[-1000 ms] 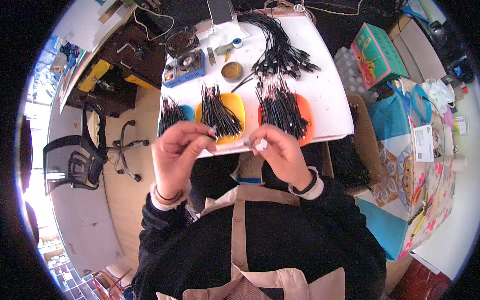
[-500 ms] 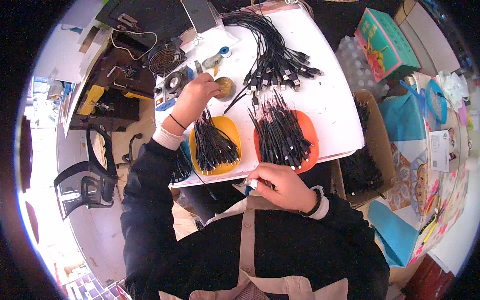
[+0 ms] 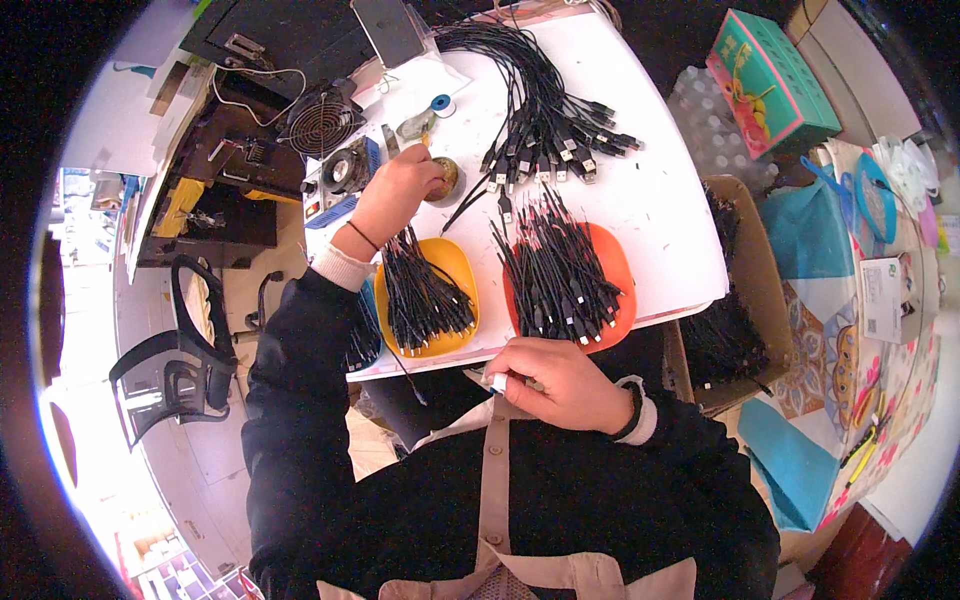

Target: The person repeatedly picks up small black cable assemblies from trays, attaches a small white connector to the end of each cable, and places the finished unit into a different tray. The process is repeated for multiple items throughout the clip.

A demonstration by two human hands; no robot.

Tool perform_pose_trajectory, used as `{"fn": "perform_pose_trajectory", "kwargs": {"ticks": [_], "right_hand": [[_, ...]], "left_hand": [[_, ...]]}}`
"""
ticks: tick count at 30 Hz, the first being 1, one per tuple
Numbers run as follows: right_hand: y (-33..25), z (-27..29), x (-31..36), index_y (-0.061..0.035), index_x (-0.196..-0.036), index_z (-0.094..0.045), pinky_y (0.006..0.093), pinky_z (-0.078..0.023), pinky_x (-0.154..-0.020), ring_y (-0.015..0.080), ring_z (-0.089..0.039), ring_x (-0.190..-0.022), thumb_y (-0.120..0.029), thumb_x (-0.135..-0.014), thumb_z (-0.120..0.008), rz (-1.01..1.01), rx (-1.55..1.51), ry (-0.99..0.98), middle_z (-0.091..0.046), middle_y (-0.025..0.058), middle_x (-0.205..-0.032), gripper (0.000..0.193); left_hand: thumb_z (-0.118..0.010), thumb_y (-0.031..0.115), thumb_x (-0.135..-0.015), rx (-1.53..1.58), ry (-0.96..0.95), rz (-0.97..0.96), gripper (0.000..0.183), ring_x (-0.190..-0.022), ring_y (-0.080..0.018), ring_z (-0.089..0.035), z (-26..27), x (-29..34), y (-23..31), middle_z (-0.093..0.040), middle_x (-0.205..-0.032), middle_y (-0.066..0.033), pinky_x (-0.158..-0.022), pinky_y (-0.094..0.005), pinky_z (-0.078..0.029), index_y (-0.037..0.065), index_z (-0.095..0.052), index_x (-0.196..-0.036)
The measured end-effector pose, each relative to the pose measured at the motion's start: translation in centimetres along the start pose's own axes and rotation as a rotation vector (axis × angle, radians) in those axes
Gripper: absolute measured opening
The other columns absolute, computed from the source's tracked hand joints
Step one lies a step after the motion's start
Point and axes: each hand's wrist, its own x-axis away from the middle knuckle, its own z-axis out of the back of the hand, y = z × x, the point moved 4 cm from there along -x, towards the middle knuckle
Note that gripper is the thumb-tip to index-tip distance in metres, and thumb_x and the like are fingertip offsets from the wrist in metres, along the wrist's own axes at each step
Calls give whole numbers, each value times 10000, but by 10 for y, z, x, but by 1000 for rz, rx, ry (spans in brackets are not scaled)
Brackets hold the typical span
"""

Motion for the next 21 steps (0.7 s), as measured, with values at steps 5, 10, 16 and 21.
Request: {"fn": "perform_pose_trajectory", "kwargs": {"ticks": [5,10,16,21], "right_hand": [[-2,-1,2,-19,-899,-613,293,-462,-631,213,-588,-697,-6,-835,-582,-42,41,10,-619,89,-842,72],[-5,-7,0,-14,-905,-620,280,-459,-620,185,-588,-688,2,-823,-585,1,53,16,-622,88,-833,91],[-6,-15,-2,-19,-952,-593,346,-480,-692,288,-610,-775,-68,-852,-578,-72,54,-74,-607,117,-854,113],[-5,-15,-4,-20,-945,-585,353,-479,-687,295,-607,-773,-77,-856,-578,-98,76,-82,-603,122,-848,106]], "left_hand": [[-684,57,-768,91,151,11,104,-778,-306,-598,34,19,-8,-582,-835,-126,-696,-372,-487,-5,-658,-848],[-684,34,-765,45,265,86,102,-764,-320,-600,70,49,-38,-595,-814,-135,-685,-370,-485,-13,-663,-853],[-677,60,-772,-105,264,244,107,-777,-327,-608,82,69,-90,-607,-828,-146,-707,-385,-492,-19,-671,-843],[-661,89,-784,-150,234,246,90,-785,-334,-603,72,67,-113,-577,-828,-146,-715,-406,-496,2,-657,-807]]}}
